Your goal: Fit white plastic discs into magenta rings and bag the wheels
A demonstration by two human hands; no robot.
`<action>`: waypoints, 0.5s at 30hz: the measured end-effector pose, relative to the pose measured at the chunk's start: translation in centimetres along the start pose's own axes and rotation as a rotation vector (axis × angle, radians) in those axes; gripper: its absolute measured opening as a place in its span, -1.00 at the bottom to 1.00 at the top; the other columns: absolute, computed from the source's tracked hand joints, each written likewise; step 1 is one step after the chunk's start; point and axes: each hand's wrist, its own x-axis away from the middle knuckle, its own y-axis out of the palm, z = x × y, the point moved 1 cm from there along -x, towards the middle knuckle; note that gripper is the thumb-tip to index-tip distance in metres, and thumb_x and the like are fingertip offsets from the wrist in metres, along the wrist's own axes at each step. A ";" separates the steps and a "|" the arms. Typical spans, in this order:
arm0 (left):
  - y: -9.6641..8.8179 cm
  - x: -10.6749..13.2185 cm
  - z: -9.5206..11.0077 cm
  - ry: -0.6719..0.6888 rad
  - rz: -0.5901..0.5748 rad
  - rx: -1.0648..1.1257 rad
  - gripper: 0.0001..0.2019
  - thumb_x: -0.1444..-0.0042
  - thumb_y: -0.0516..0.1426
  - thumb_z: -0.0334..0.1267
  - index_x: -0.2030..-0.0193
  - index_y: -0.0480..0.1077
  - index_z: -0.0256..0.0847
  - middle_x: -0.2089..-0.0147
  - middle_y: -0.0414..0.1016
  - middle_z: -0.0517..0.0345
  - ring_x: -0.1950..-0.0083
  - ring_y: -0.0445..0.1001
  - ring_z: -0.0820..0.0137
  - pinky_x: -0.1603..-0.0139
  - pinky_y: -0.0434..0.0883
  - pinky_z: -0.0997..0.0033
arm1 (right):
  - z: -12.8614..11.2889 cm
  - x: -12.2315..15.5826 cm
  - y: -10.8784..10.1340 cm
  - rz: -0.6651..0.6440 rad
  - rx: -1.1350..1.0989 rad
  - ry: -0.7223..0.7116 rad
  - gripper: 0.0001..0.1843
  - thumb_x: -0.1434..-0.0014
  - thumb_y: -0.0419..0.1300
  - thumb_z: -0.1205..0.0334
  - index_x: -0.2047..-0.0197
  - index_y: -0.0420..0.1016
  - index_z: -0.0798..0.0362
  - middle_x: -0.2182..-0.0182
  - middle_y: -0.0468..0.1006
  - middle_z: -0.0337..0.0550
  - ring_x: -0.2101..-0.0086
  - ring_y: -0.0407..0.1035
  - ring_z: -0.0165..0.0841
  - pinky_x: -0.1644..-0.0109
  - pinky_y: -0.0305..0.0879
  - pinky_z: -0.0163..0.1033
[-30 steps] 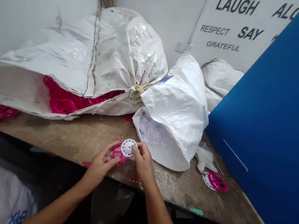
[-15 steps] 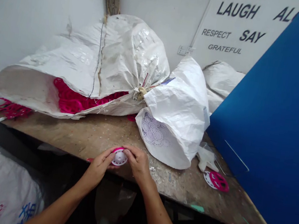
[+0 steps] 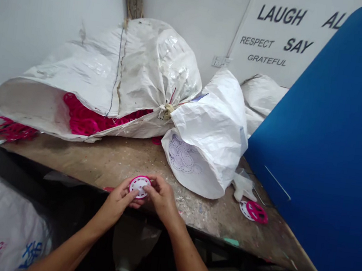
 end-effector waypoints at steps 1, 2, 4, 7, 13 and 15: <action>-0.1 0.3 0.0 -0.005 0.017 0.005 -0.50 -0.04 0.17 -0.07 -0.06 0.24 -0.28 0.23 0.54 0.03 0.34 0.56 0.34 0.35 0.51 0.40 | 0.0 0.1 0.3 -0.014 -0.014 0.000 -0.71 -0.12 0.18 0.13 0.09 0.42 0.03 0.35 0.50 -0.22 0.42 0.34 -0.43 0.40 0.26 -0.35; -0.4 0.7 0.1 -0.016 0.029 0.017 -0.50 -0.02 0.19 -0.06 -0.05 0.26 -0.29 0.25 0.55 0.04 0.35 0.56 0.34 0.35 0.51 0.40 | -0.1 0.0 0.6 -0.036 -0.022 -0.005 -0.70 -0.11 0.19 0.12 0.09 0.42 0.03 0.34 0.50 -0.22 0.40 0.35 -0.42 0.37 0.27 -0.34; -1.8 2.0 1.2 -0.039 0.064 0.066 -0.50 0.02 0.23 -0.08 -0.02 0.28 -0.28 0.28 0.56 0.06 0.34 0.57 0.32 0.33 0.52 0.39 | -0.6 -0.4 0.8 -0.080 -0.016 -0.025 -0.63 -0.08 0.23 0.11 0.03 0.41 0.00 0.29 0.52 -0.21 0.31 0.38 -0.39 0.26 0.30 -0.31; -5.9 5.2 4.5 0.093 0.292 0.207 -0.46 0.07 0.28 -0.11 -0.06 0.27 -0.12 0.26 0.59 0.16 0.36 0.56 0.35 0.33 0.53 0.41 | -1.4 -1.7 -1.2 0.023 0.075 -0.076 -0.62 -0.09 0.20 0.07 0.03 0.44 0.01 0.19 0.53 -0.15 0.18 0.39 -0.33 0.08 0.28 -0.21; -11.5 6.9 8.6 0.358 0.498 0.215 -0.23 0.13 0.29 -0.05 -0.25 0.11 0.11 0.10 0.56 0.17 0.36 0.54 0.41 0.35 0.51 0.44 | 0.8 -3.1 -7.9 0.454 0.399 -0.085 -0.57 -0.08 0.10 -0.06 0.16 0.51 0.10 0.18 0.55 -0.01 0.13 0.39 -0.17 -0.03 0.23 -0.06; -12.3 3.8 7.9 0.327 0.533 0.041 -0.28 0.06 0.26 -0.09 -0.25 0.13 -0.09 0.06 0.54 0.02 0.19 0.55 0.32 0.20 0.50 0.35 | 2.7 -2.9 -8.5 0.468 0.482 -0.056 -0.55 -0.06 0.09 -0.08 0.15 0.52 0.08 0.15 0.55 0.01 0.12 0.40 -0.14 0.00 0.27 -0.06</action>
